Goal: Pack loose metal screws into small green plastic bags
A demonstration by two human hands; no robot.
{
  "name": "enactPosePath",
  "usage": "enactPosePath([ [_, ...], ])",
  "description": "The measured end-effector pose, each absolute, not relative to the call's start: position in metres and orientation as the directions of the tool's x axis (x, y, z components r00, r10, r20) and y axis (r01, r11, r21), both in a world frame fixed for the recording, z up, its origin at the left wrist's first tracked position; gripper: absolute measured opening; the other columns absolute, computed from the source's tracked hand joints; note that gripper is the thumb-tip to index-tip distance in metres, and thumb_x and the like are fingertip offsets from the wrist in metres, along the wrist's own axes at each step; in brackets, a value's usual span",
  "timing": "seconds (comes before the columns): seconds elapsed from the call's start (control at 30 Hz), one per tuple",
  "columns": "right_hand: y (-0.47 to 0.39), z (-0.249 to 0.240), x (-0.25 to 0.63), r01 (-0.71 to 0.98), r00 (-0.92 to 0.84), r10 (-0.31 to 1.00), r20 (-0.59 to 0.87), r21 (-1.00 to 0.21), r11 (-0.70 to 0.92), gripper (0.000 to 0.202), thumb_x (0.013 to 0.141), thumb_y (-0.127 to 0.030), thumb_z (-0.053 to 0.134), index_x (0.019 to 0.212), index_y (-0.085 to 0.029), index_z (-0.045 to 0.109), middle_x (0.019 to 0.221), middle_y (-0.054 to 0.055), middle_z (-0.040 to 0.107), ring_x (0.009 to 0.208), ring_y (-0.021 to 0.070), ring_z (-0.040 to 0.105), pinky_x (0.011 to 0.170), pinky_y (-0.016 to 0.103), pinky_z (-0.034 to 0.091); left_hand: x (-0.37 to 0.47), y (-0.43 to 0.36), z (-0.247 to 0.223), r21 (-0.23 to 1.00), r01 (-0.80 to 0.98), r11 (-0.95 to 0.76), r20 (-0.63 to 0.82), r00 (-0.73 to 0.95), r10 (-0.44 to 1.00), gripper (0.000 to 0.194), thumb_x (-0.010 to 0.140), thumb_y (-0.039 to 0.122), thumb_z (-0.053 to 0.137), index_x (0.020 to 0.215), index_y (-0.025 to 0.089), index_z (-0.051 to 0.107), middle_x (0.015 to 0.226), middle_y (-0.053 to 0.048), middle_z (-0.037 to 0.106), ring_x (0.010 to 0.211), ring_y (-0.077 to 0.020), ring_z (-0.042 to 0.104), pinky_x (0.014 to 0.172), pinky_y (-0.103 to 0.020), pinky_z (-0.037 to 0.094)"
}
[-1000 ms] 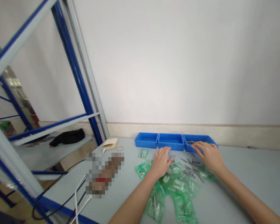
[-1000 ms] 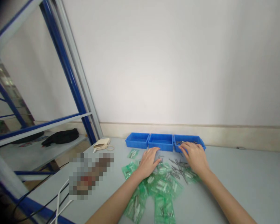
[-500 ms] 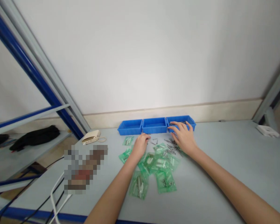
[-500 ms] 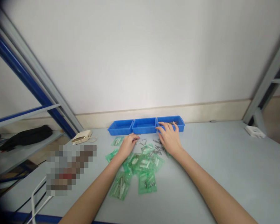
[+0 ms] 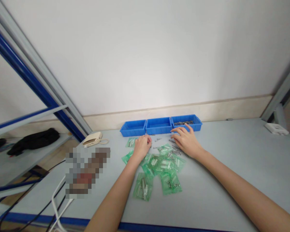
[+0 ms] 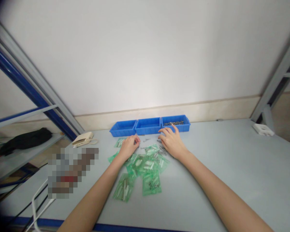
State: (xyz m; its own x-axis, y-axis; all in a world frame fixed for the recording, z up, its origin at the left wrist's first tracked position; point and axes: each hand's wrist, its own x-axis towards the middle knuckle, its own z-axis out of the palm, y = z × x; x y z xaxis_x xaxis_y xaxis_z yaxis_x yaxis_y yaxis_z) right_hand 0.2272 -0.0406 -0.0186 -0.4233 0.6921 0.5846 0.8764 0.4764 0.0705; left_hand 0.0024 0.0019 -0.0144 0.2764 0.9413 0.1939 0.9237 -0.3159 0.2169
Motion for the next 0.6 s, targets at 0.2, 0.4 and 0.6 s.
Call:
enactPosePath([
  [0.2, -0.040, -0.020, 0.225, 0.859, -0.459, 0.695, 0.554, 0.076, 0.507, 0.019, 0.087, -0.018, 0.043, 0.091, -0.023, 0.061, 0.111, 0.004, 0.058, 0.105, 0.0206, 0.046, 0.102, 0.050, 0.014, 0.003, 0.001, -0.016, 0.162, 0.969, -0.187, 0.234, 0.146, 0.961, 0.031, 0.083, 0.043, 0.046, 0.101, 0.017, 0.048, 0.097, -0.008, 0.061, 0.097, -0.0244, 0.053, 0.079, -0.034, 0.036],
  [0.4, -0.039, -0.021, 0.225, 0.852, -0.472, 0.694, 0.544, 0.079, 0.517, 0.017, 0.086, -0.018, 0.045, 0.091, -0.023, 0.060, 0.110, 0.003, 0.058, 0.106, 0.0199, 0.046, 0.103, 0.050, 0.014, -0.006, 0.013, -0.019, 0.103, 0.994, -0.030, 0.193, 0.010, 0.981, 0.038, 0.080, 0.054, 0.043, 0.084, 0.018, 0.055, 0.100, -0.011, 0.059, 0.099, -0.0315, 0.049, 0.080, -0.043, 0.035],
  [0.6, -0.041, -0.019, 0.226, 0.844, -0.489, 0.701, 0.520, 0.079, 0.530, 0.016, 0.084, -0.016, 0.046, 0.091, -0.022, 0.060, 0.108, 0.004, 0.059, 0.105, 0.0208, 0.046, 0.103, 0.051, 0.015, -0.006, 0.011, -0.021, 0.088, 0.989, -0.118, 0.255, 0.092, 0.962, 0.022, 0.084, 0.036, 0.044, 0.094, 0.019, 0.053, 0.099, -0.009, 0.058, 0.098, -0.0271, 0.048, 0.080, -0.040, 0.035],
])
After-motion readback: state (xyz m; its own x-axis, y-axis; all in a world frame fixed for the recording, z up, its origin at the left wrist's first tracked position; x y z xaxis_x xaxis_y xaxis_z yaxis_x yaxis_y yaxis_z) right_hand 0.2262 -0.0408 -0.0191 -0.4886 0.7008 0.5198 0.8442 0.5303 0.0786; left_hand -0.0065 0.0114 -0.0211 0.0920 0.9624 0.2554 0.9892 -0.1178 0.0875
